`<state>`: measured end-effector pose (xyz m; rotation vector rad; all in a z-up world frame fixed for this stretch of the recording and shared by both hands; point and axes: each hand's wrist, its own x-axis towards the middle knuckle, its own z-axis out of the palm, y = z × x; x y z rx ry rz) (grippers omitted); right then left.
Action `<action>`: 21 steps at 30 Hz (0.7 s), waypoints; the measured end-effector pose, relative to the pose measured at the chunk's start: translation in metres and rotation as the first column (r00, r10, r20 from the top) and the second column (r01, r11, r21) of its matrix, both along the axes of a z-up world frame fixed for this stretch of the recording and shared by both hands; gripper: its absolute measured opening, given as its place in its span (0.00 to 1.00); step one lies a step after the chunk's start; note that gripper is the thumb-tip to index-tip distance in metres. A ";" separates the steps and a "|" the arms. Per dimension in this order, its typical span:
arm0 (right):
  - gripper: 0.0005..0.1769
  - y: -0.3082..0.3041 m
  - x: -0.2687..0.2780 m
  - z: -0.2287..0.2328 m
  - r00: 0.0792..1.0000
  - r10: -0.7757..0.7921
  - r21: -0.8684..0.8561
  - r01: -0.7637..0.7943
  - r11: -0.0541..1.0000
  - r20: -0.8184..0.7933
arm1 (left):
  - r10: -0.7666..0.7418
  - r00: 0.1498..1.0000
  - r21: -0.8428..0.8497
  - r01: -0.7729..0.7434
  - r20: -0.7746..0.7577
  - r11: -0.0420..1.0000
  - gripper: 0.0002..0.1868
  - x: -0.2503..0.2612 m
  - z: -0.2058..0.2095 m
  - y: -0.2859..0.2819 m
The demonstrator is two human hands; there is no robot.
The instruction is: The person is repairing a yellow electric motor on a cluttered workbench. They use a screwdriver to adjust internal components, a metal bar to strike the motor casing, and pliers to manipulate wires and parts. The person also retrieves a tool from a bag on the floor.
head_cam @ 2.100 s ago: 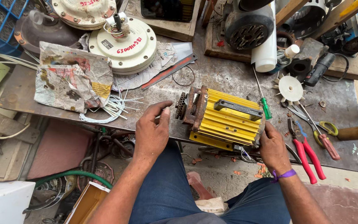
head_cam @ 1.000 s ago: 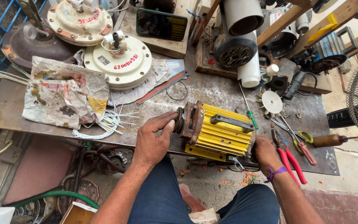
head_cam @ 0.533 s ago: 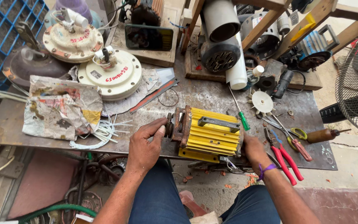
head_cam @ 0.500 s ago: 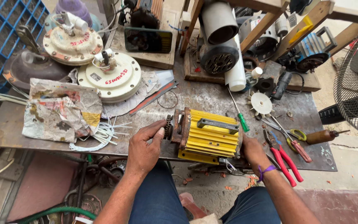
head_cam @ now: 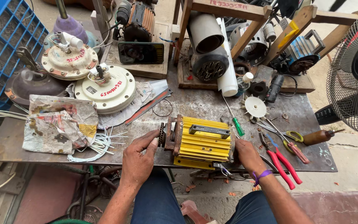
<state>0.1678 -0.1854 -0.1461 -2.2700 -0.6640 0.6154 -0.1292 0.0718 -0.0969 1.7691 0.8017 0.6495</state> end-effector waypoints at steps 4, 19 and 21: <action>0.20 -0.008 -0.001 -0.008 0.972 0.080 -0.042 -0.073 0.996 0.220 | 0.008 1.000 -0.023 -0.009 -0.025 1.000 0.17 0.001 0.000 -0.003; 0.23 0.010 -0.012 0.015 0.968 -0.136 -0.043 0.130 0.991 -0.211 | 0.050 0.997 0.008 -0.049 -0.051 0.999 0.16 0.000 0.014 -0.012; 0.31 0.011 -0.012 0.015 0.942 -0.191 -0.101 0.170 0.980 -0.274 | 0.059 0.995 -0.012 -0.060 -0.077 0.998 0.16 0.000 0.015 -0.015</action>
